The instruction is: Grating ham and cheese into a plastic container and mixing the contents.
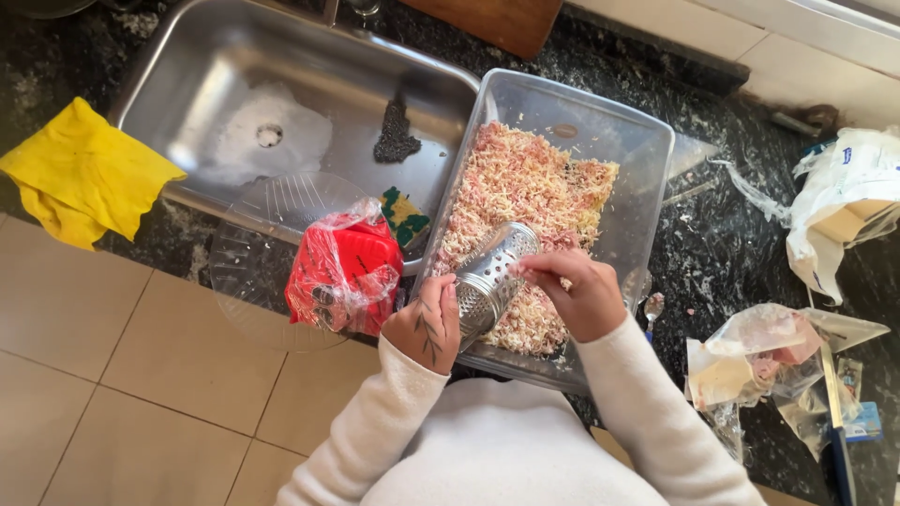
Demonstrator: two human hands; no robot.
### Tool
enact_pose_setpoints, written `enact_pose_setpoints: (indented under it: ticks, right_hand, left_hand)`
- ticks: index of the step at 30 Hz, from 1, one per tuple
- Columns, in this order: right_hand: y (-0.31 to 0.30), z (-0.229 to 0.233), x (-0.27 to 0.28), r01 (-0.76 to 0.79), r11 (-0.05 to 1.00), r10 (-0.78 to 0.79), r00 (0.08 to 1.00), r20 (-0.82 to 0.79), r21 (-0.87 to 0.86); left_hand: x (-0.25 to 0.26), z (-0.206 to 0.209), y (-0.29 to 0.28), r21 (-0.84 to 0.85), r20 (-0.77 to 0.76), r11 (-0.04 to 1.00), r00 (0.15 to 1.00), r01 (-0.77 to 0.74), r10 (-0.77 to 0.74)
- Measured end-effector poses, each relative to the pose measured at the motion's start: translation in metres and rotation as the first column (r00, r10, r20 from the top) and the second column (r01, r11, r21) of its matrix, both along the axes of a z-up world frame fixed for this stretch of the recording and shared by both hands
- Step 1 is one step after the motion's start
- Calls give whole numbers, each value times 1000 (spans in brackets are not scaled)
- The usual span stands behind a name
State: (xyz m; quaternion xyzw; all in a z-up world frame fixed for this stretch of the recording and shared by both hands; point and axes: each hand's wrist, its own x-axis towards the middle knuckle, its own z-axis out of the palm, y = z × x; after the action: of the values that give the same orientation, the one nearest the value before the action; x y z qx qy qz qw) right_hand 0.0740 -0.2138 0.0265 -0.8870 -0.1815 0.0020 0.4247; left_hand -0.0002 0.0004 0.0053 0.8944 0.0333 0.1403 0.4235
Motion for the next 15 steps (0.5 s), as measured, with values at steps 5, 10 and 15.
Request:
enact_pose_setpoints:
  ticks: [5,10,15]
  right_hand:
    - [9,2,-11,-65,998,68,984,164,-21]
    - [24,-15,-16,-124,990,112,982,152,66]
    - [18,-30,-12,-34,999,33,998,58,26]
  left_hand:
    - [1,-1,-1,18,-25,1000,1000,-12,13]
    - [2,-2,-2,25,-17,1000,1000,-11,11]
    - [0,-2,-2,47,-21,999,1000,-14,15]
